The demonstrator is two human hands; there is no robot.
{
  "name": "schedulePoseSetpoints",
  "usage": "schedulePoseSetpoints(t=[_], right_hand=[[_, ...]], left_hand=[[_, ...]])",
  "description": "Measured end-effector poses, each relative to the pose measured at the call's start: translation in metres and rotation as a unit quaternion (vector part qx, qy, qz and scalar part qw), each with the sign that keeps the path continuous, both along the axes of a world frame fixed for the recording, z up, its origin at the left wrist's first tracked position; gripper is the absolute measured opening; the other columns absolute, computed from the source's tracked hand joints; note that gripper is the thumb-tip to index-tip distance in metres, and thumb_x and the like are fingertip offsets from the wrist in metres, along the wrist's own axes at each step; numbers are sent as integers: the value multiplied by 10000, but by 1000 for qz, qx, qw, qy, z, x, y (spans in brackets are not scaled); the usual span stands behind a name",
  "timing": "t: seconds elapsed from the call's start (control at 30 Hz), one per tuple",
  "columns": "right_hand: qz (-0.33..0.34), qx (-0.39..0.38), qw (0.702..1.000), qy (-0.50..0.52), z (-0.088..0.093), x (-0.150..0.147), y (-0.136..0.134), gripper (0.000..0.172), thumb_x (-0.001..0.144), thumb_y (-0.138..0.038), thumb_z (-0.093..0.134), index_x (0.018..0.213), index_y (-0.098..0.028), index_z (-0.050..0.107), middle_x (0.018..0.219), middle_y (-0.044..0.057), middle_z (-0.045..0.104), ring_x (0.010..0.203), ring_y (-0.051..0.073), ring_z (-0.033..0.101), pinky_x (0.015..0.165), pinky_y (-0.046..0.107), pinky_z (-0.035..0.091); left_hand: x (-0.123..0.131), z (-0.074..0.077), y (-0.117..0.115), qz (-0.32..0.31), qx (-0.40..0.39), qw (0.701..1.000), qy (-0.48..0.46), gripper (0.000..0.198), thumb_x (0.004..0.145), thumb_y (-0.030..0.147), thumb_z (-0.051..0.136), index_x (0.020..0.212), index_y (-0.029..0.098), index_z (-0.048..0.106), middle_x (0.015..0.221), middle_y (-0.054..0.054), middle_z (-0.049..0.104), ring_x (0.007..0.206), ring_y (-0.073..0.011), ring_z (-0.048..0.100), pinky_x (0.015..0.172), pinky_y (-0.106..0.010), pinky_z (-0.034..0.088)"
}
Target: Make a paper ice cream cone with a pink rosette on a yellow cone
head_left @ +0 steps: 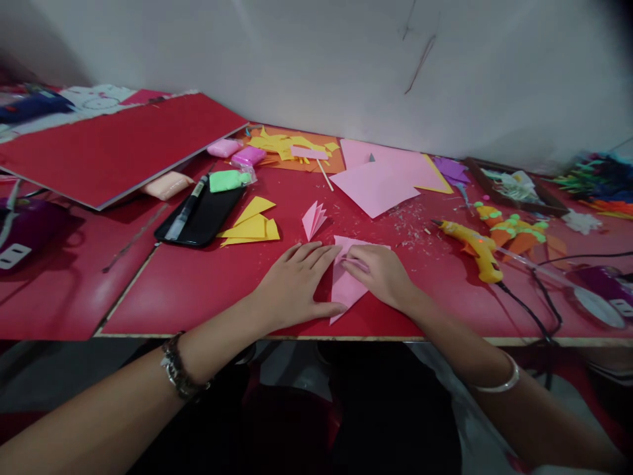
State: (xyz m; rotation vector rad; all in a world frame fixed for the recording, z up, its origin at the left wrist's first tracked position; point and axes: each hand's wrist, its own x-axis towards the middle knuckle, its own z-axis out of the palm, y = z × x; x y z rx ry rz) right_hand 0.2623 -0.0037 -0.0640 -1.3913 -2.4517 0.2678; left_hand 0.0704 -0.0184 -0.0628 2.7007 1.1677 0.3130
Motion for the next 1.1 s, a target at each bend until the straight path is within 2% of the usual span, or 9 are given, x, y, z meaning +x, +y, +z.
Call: schedulePoseSetpoints(t=[0.3,0.63,0.93,1.1], right_hand=[[-6,9,1000,9,-2,-1,0,240,844,-284,398,665,-169,507,681,13,575,652,115,502,592,238,299],[-8,12,1000,10,0,-2,-1,235,833,-268,400,629,-174,467,613,-5,515,586,103,448,557,235,271],[-10,2,1000,7,-1,-2,0,187,824,-219,394,655,-173,458,653,6,542,627,107,477,577,229,278],[-10,0,1000,8,-2,-2,0,189,820,-213,394,646,-172,453,650,7,542,627,108,477,580,230,280]], left_hand=[[1,3,-6,27,29,999,5,793,706,631,413,1301,121,289,1321,-101,392,1204,-235,334,996,-370,259],[-3,5,-7,9,5,1000,16,837,682,671,401,1317,141,270,1351,-95,352,1227,-247,304,1007,-384,236],[-6,6,-15,9,0,999,32,754,715,633,402,1303,169,314,1353,-106,335,1225,-260,301,1005,-405,239],[-6,8,-23,12,-13,999,49,651,755,588,395,1293,226,343,1387,-75,289,1254,-265,255,1015,-424,223]])
